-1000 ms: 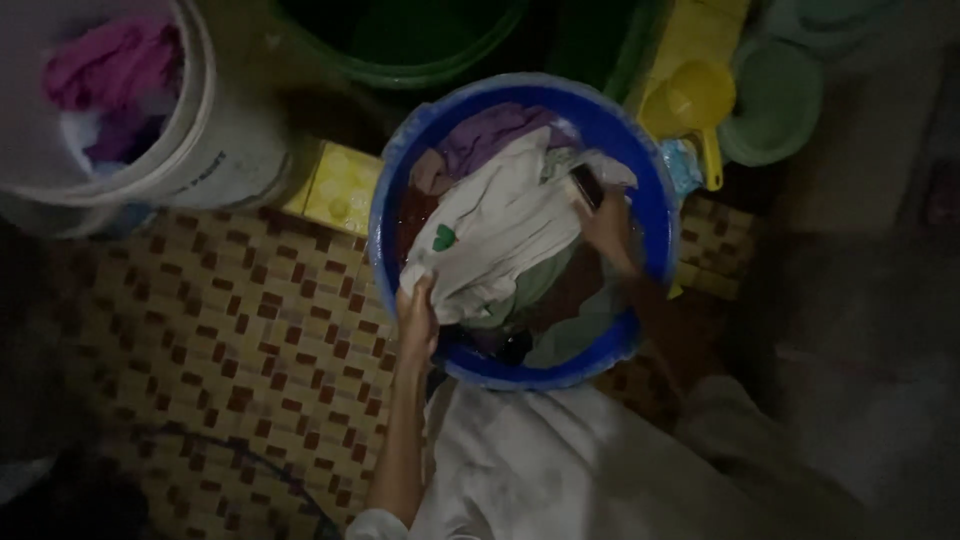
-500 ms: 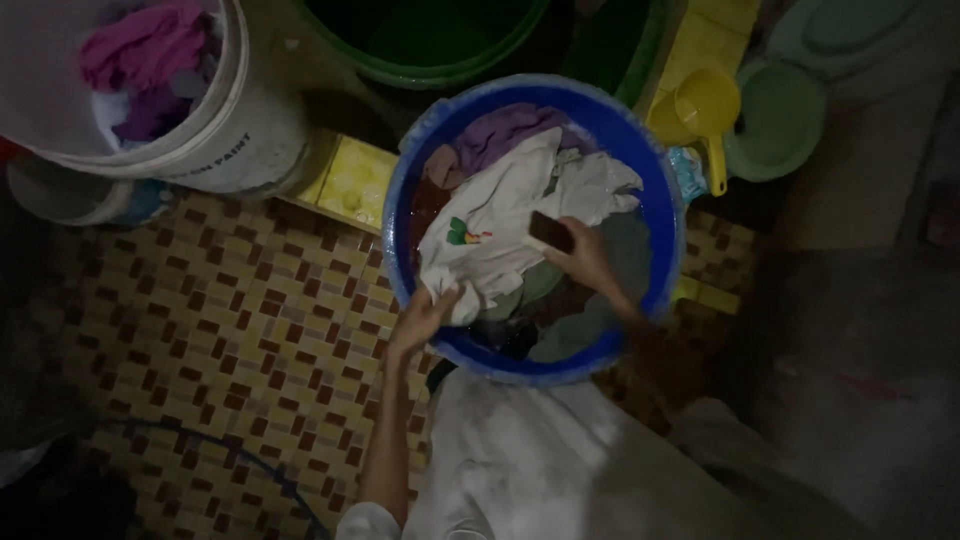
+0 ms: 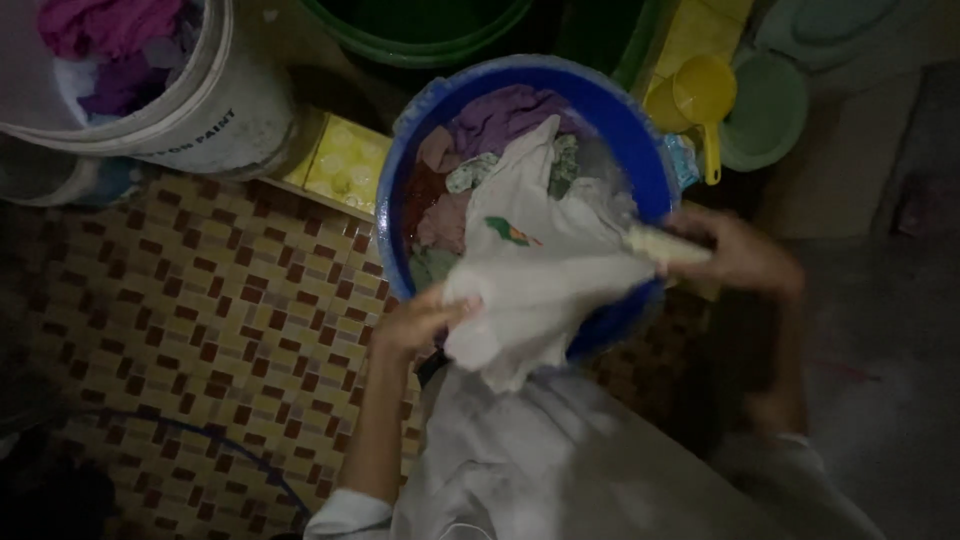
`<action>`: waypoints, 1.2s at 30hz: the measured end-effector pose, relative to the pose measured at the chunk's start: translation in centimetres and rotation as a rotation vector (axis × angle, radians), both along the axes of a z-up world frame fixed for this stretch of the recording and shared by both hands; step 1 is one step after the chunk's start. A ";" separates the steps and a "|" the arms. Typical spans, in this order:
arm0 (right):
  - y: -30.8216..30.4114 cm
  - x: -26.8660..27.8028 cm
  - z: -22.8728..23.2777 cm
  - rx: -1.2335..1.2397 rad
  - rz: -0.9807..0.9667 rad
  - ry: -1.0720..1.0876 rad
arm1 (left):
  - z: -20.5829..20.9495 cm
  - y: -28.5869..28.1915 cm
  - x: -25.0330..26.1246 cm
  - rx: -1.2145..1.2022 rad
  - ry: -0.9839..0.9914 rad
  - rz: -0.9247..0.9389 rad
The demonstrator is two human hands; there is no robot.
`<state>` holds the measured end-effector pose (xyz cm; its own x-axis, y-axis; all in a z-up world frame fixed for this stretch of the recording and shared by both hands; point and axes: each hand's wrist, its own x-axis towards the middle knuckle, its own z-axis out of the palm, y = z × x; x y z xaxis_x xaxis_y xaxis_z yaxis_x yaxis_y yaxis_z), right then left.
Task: The person washes clothes by hand in a basin using soap and a brush.
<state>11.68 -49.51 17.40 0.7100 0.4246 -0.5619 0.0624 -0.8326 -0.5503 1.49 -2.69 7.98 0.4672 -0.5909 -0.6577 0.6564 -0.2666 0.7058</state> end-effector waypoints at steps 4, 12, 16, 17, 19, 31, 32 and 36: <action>4.9 5.0 -3.2 0.071 -0.427 -0.069 | -9.5 -2.7 2.7 -0.376 0.053 0.560; 6.2 10.9 -21.1 0.130 -0.656 -0.396 | -9.2 -8.9 2.0 0.273 0.052 0.589; 3.0 12.6 -33.1 0.013 -0.467 -0.577 | -11.9 -11.3 -0.4 0.094 -0.257 0.361; 2.8 12.9 -34.3 -0.058 -0.467 -0.502 | -12.2 -12.1 -0.9 -0.034 -0.521 0.368; 2.9 10.9 -35.1 -0.131 -0.468 -0.420 | -13.8 -13.2 -1.6 -0.166 -0.777 0.351; 2.6 8.7 -28.0 0.487 -0.890 -0.114 | -16.0 -12.8 -2.5 0.071 -0.654 -0.002; 1.9 7.7 -28.7 0.409 -0.877 -0.173 | -16.2 -12.8 -2.0 -0.004 -0.707 0.064; 5.6 0.4 -26.2 0.456 -0.759 -0.314 | -17.3 -13.4 -0.3 -0.132 -0.652 0.448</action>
<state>12.09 -43.92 -8.77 0.9782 -0.0822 -0.1907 -0.2076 -0.4196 -0.8836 1.17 -16.09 -9.35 0.9447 -0.3097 -0.1082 0.1257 0.0369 0.9914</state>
